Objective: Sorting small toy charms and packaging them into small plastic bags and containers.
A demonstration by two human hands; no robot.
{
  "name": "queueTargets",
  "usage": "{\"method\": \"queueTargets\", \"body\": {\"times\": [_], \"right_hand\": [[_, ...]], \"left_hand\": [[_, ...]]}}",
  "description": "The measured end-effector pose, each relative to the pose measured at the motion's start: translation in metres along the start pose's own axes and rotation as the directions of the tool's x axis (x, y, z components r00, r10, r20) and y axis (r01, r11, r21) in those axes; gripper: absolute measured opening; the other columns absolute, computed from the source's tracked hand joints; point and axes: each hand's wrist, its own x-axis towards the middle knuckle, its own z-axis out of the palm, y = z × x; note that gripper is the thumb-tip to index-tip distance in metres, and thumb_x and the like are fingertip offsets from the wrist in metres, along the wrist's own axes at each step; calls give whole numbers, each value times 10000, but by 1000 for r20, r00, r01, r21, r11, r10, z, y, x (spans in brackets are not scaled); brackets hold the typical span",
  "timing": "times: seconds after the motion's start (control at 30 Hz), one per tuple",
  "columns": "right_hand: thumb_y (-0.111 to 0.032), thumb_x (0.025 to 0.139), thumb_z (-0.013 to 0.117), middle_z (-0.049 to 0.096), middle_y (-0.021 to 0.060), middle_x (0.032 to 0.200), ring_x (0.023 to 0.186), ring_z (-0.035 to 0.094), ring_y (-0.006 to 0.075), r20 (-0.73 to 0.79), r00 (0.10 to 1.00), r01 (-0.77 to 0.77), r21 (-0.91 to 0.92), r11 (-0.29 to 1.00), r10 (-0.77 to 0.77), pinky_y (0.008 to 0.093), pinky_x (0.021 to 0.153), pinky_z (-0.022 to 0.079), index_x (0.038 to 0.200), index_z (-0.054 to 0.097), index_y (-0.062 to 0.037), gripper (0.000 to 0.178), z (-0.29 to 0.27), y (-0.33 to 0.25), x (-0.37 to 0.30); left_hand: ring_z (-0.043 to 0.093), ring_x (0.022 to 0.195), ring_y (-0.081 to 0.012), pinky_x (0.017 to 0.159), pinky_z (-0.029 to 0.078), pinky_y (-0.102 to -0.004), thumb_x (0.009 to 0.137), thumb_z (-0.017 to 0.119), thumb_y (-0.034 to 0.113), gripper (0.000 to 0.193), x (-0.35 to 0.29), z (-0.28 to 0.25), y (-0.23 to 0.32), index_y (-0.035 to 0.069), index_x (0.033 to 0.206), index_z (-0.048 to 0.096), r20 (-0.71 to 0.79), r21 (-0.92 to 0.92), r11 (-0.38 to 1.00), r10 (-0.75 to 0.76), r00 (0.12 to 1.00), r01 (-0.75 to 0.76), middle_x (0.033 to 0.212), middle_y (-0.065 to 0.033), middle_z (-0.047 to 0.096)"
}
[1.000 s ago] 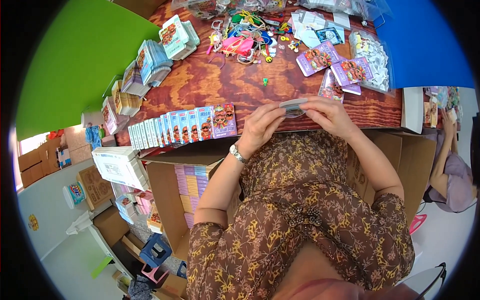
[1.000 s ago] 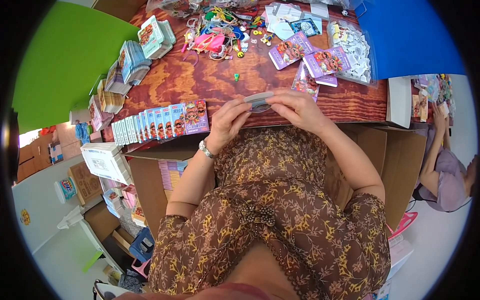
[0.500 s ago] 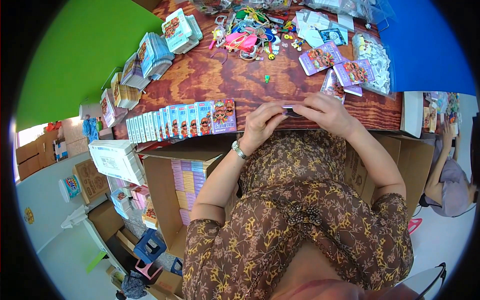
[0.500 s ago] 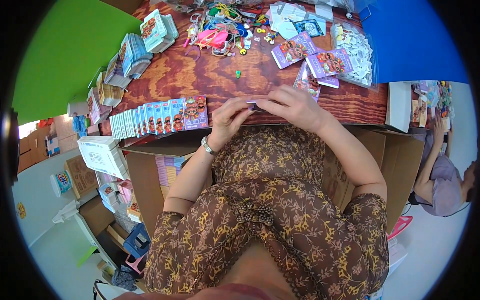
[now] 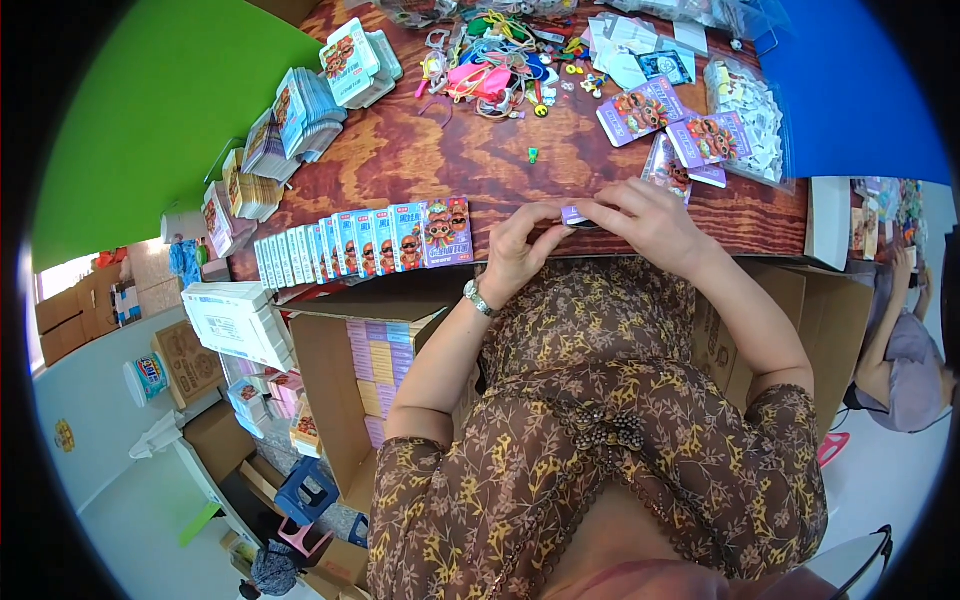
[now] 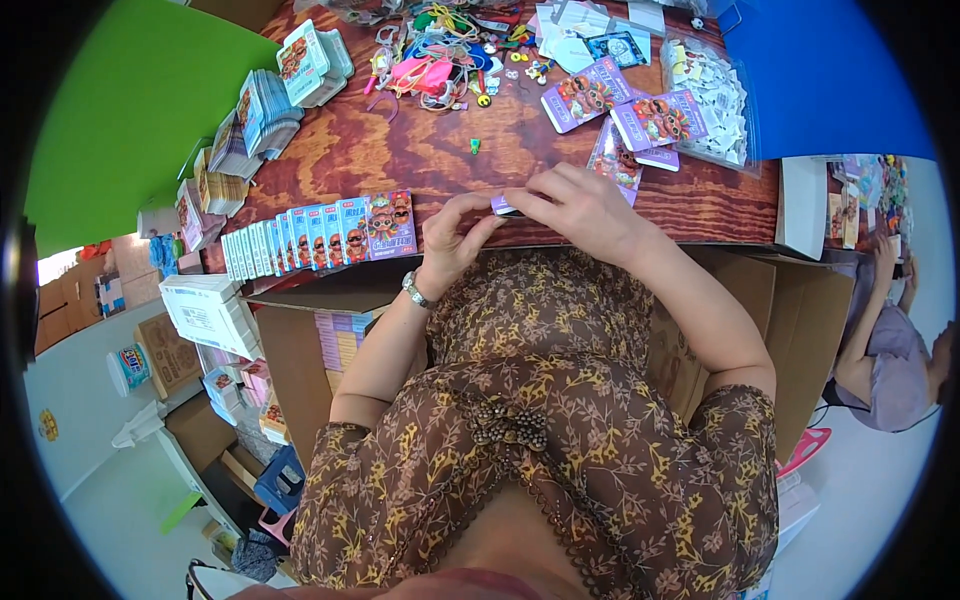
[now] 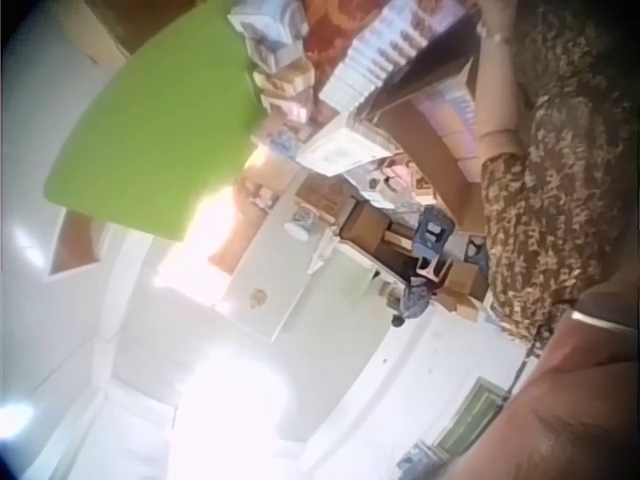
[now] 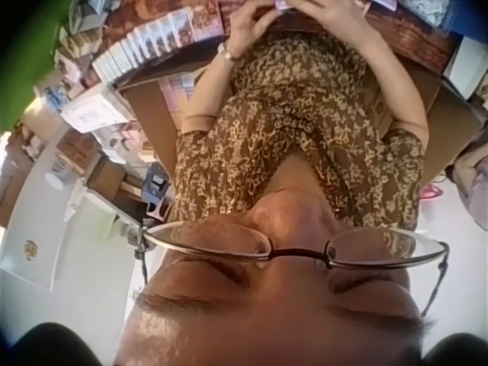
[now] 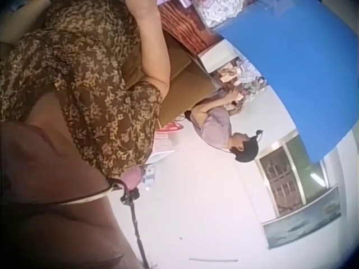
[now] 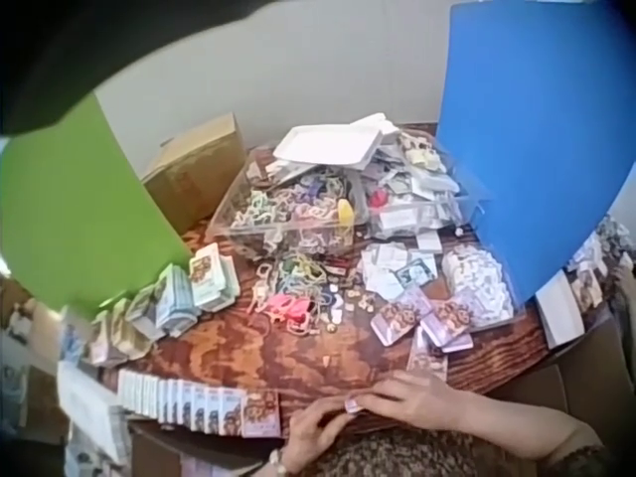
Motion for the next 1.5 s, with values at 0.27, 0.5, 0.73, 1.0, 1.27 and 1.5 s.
{"method": "queueTargets", "body": {"times": [0.27, 0.5, 0.73, 1.0, 1.27, 1.5], "right_hand": [[-115, 778, 654, 628, 44, 964, 878, 652, 220, -55, 998, -24, -102, 995, 18, 338, 694, 543, 1127, 700, -115, 352, 5, -19, -1], [-79, 766, 676, 667, 93, 1028, 960, 671, 263, -95, 988, 124, -20, 992, -125, 350, 786, 585, 1130, 691, -4, 371, 5, -17, -10], [-4, 786, 697, 713, 124, 1094, 1027, 685, 290, -196, 980, 63, 126, 990, -38, 380, 829, 596, 1156, 693, 14, 371, 15, -14, -28], [-39, 804, 669, 712, 107, 1120, 1075, 680, 269, -248, 962, 127, 26, 992, -117, 364, 896, 596, 1153, 700, -5, 352, 25, -12, -35], [20, 819, 656, 649, 175, 1290, 1186, 642, 343, -238, 971, 5, 152, 988, 32, 420, 983, 553, 1215, 672, 22, 396, 23, -14, -30], [26, 855, 662, 631, 172, 1321, 1187, 639, 338, -218, 968, -60, 271, 961, 122, 413, 1000, 536, 1321, 634, -34, 471, 40, -7, -33]], "left_hand": [[729, 988, -278, 810, 594, -354, 833, 771, 7, 303, 1, 1, 2, 15, 1118, 668, -12, 64, 994, 89, 996, -88, 1117, -151, 727], [719, 958, -314, 743, 605, -363, 808, 786, 9, 307, 1, 4, 2, 54, 1098, 696, -3, 265, 912, 327, 945, -314, 1177, -160, 686], [718, 952, -315, 725, 606, -361, 791, 794, -2, 287, 2, 5, 3, 58, 1057, 704, 2, 273, 903, 344, 939, -331, 1180, -170, 677], [705, 1002, -311, 780, 599, -345, 803, 792, -16, 293, -3, 11, 1, 41, 1071, 689, 26, 257, 914, 320, 947, -315, 1205, -186, 676], [708, 971, -314, 767, 598, -366, 809, 782, -12, 268, -1, 8, 4, 40, 1049, 676, -41, 252, 922, 315, 948, -295, 1153, -156, 682], [693, 971, -316, 799, 573, -375, 828, 761, -15, 254, 13, 8, 31, 27, 1064, 676, 9, 258, 940, 229, 973, -224, 1091, -164, 690]]}}
